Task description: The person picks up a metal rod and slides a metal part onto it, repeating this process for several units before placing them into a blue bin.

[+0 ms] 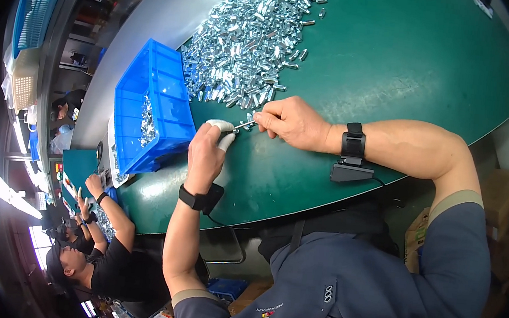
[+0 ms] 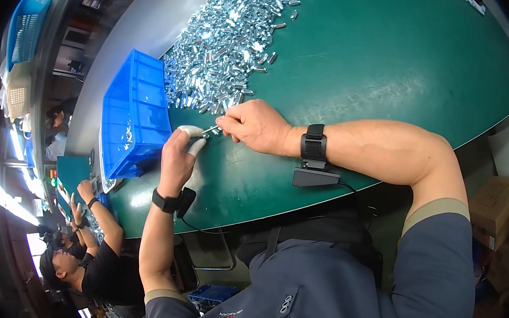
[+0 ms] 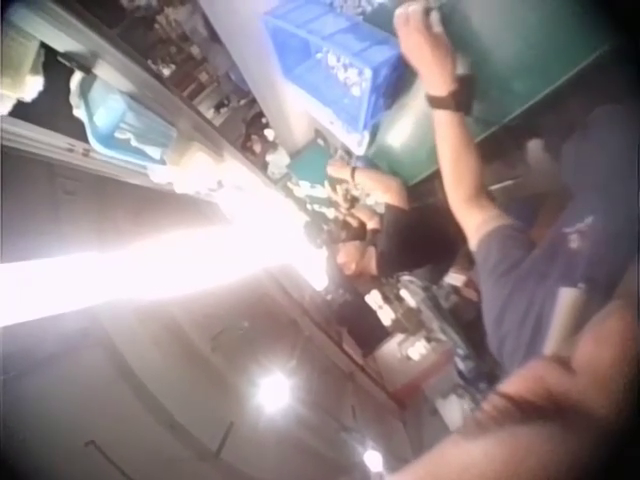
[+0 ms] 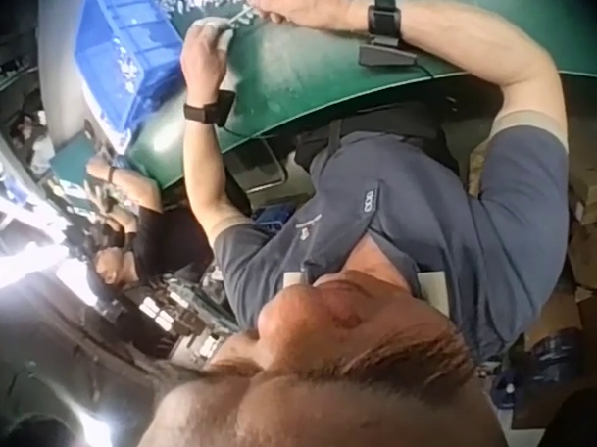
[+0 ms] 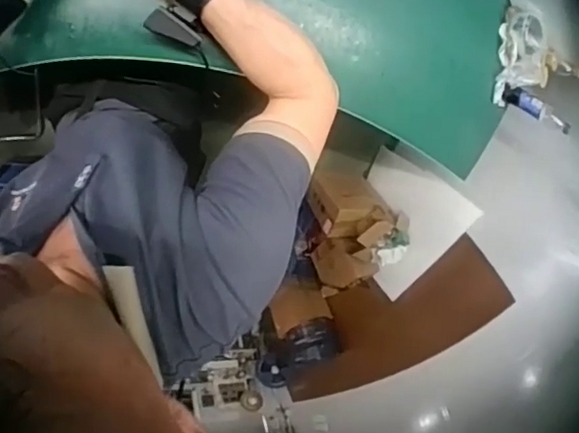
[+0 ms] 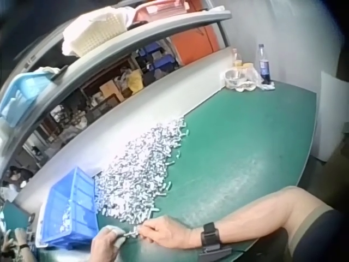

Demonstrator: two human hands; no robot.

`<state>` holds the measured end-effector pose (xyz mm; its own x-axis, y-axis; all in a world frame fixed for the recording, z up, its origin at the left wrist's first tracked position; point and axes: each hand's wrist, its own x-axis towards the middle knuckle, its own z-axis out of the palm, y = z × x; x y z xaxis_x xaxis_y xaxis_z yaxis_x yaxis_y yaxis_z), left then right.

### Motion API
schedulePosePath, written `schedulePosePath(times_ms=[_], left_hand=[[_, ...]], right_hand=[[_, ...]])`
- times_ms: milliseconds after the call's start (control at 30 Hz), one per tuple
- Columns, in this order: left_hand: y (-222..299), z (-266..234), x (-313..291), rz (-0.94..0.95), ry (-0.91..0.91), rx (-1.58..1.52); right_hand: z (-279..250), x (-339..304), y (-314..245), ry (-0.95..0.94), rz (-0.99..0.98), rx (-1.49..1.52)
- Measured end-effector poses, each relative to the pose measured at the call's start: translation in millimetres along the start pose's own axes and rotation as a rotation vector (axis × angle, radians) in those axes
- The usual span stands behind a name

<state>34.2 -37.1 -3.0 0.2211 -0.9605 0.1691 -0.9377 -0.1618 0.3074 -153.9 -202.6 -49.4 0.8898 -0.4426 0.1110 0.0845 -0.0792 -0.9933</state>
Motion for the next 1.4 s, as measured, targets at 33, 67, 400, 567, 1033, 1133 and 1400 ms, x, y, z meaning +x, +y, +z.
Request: schedulePosePath(times_ms=[33,67,400,567,1033,1133,1400], left_hand=[[2,0,-5,-0.076,0.001,-0.101],[5,1,-8,-0.156,0.005,-0.202],[33,3,-8,-0.01,0.112,-0.237],[40,9,-6,0.043,0.136,-0.23],[-16,-124,-10,-0.054,0.582,0.418],[-19,-105,-4,0.054,0.498,0.375],[25,14,2,-0.024,0.062,0.255]], right_hand=[[0,0,0,0.002,0.002,0.003],[1,1,1,0.004,-0.005,-0.033],[3,1,3,-0.046,-0.063,-0.159],[5,-1,2,-0.114,-0.085,-0.188],[-1,-2,-1,0.131,0.019,0.15],[-5,-2,2,0.142,0.01,0.136],[1,-1,-1,0.099,0.033,0.139]])
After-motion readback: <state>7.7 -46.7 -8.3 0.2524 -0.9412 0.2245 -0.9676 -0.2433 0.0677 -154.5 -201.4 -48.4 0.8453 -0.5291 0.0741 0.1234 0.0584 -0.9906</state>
